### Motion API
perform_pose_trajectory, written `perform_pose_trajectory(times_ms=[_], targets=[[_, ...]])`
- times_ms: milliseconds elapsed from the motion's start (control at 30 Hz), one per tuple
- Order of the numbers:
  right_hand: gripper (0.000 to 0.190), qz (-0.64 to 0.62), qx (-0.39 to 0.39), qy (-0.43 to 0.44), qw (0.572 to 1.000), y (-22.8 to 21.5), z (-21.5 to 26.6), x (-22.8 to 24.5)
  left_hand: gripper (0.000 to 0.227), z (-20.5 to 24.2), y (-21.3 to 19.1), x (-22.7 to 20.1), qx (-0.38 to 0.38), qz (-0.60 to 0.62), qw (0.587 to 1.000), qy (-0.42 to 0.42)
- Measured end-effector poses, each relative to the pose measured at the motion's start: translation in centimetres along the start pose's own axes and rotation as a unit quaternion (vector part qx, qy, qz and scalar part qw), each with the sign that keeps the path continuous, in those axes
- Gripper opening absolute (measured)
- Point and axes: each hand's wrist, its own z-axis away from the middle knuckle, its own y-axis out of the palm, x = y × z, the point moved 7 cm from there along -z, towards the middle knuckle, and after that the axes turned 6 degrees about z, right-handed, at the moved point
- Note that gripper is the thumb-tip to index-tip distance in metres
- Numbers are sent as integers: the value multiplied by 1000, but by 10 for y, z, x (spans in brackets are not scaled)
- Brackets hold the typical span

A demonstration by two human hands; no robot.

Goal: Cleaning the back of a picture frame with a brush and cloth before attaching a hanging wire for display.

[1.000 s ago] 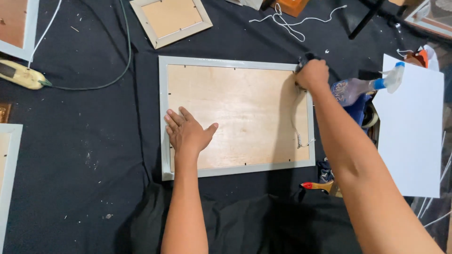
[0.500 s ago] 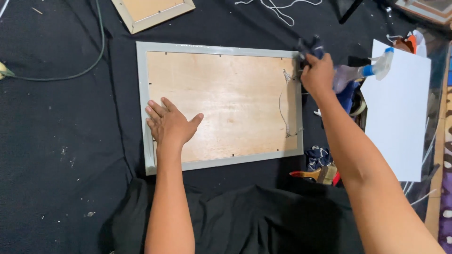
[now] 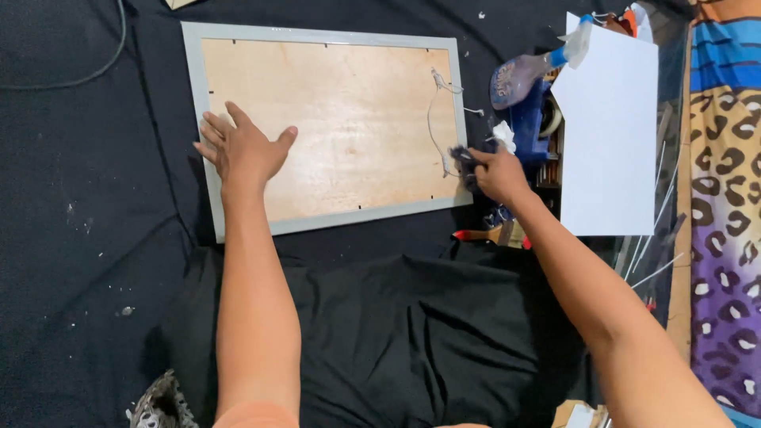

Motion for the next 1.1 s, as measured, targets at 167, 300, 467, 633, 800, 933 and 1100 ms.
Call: perform_pose_trajectory(times_ms=[167, 300, 467, 633, 800, 933, 1100], targets=[[31, 83, 158, 19, 984, -3, 45, 39, 106, 20, -21, -2, -65, -1, 995, 69], [32, 10, 7, 86, 996, -29, 72, 55, 107, 41, -48, 1, -141, 7, 982, 128], [36, -126, 43, 128, 983, 30, 96, 126, 106, 64, -82, 23, -217, 66, 960, 161], [45, -184, 35, 24, 982, 13, 118, 260, 108, 73, -109, 55, -269, 107, 939, 187], [33, -223, -42, -146, 963, -25, 133, 320, 104, 74, -122, 78, -287, 170, 925, 180], [47, -173, -84, -27, 981, -2, 123, 275, 98, 80, -129, 82, -324, 201, 907, 178], [32, -197, -37, -135, 970, 18, 112, 309, 79, 84, -140, 64, -369, 332, 831, 250]])
